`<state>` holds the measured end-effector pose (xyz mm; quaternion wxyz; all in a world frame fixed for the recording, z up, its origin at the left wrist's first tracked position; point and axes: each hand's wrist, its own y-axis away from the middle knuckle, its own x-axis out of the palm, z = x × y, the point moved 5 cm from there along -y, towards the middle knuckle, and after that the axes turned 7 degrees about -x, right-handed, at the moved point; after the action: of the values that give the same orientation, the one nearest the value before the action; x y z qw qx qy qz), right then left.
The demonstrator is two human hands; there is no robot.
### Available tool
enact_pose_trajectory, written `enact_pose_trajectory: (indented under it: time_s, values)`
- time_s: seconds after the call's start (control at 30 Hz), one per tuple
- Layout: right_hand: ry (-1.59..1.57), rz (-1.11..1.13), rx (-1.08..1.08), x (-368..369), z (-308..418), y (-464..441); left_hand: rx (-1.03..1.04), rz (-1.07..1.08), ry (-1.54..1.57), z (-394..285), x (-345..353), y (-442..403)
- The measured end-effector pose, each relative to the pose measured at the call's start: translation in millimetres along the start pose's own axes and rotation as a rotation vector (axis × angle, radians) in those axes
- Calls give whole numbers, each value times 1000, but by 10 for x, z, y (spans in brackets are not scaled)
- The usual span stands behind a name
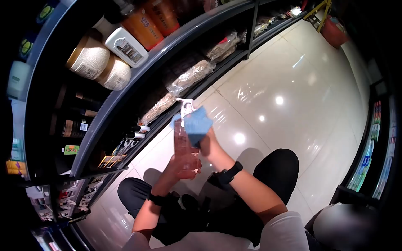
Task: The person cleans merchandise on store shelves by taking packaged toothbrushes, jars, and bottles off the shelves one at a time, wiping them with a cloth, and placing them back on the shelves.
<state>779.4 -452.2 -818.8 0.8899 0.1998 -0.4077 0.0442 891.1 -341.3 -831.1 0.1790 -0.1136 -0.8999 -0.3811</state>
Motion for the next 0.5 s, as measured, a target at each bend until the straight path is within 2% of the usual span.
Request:
enact_pose_trajectory:
  time_s: [0.07,0.1,0.13,0.17,0.2,0.23,0.3,0.33,0.4,0.43,0.47,0.5]
  values:
    - [-107,12,176,93,-201,232,30,160,296,-145,108,176]
    - [-109,10,178,119,-204,266,59,240,284,-99,-15,141]
    - [18,64,152,159,-188,288,59,239,284,-92,-22,135]
    - [145,119,126,188,-178,301,13,329,498,-84,9,137]
    - [146,121,127,155,-184,283,-31,419,714,-75,44,144]
    - [135,156,100,127,-149,238,-27,418,715,-43,52,136]
    - [36,193,96,75,-76,181,22,277,476,49,38,106]
    - [37,202,95,61,-17,156,31,276,473,36,87,117]
    - [13,20,163,-51,65,109,-78,272,280,45,237,137]
    - [23,39,86,-2,168,126,-87,370,293,-28,363,177]
    - [24,48,72,30,227,116,-78,376,281,-96,445,186]
    - [21,63,55,62,282,106,-37,225,141,-146,456,185]
